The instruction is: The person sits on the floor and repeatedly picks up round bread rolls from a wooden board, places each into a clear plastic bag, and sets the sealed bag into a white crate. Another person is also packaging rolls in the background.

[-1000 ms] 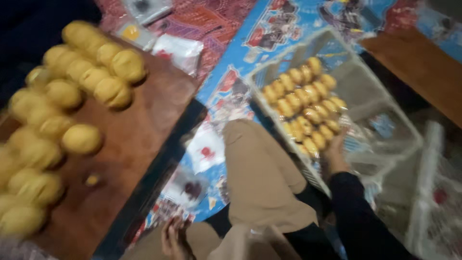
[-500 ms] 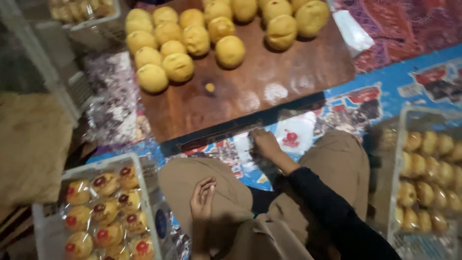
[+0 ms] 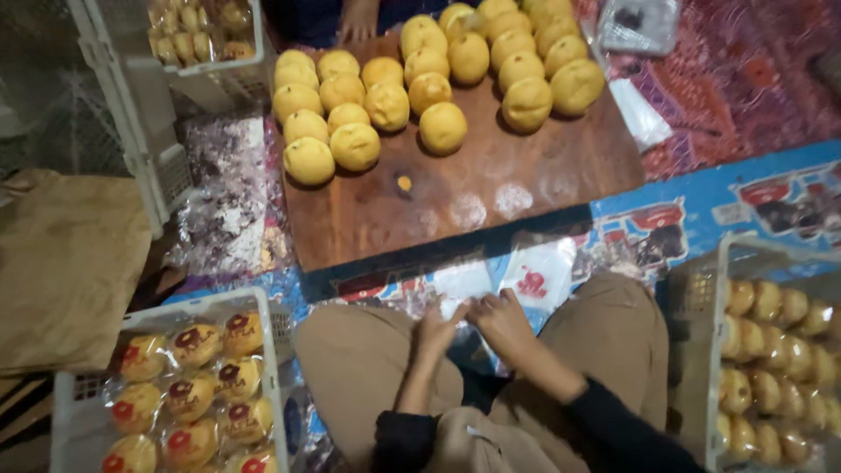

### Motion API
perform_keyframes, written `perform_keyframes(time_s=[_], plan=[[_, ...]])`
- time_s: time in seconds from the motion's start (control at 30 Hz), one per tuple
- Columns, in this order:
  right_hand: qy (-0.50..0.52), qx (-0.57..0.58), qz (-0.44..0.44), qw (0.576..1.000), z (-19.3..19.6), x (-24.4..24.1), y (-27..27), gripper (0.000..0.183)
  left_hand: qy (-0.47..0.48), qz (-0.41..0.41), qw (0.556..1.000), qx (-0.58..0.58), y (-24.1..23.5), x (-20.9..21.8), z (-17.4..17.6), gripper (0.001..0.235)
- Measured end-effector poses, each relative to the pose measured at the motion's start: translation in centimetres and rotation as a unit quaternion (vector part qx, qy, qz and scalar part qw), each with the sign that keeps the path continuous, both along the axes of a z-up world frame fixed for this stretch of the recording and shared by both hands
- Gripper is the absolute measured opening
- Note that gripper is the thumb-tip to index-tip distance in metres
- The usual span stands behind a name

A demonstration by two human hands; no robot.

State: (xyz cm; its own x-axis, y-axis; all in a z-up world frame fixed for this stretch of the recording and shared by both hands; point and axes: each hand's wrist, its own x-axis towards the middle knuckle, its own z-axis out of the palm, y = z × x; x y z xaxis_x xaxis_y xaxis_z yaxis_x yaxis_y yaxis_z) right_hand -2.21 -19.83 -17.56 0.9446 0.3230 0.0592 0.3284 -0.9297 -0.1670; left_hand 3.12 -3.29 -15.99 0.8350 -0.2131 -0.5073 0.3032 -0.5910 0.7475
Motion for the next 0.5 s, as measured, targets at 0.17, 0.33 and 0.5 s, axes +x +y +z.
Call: perform_keyframes(time_s=[0.17, 0.33, 0.5], plan=[[-0.135, -0.089, -0.110, 0.981, 3.0, -4.1, -3.7, 0.062, -0.378, -0.175, 0.895, -0.161, -7.4, -5.3, 5.1, 0.028], [-0.017, 0.294, -0.208, 0.933, 0.1, -1.3, -4.7, 0.057, -0.325, 0.041, 0.879, -0.347, -6.4, -3.1, 8.3, 0.084], [0.302, 0.422, 0.141, 0.843, 4.4, 10.4, -4.1, 0.041, 0.122, 0.437, 0.671, -0.586, 0.6, 7.5, 5.6, 0.030]])
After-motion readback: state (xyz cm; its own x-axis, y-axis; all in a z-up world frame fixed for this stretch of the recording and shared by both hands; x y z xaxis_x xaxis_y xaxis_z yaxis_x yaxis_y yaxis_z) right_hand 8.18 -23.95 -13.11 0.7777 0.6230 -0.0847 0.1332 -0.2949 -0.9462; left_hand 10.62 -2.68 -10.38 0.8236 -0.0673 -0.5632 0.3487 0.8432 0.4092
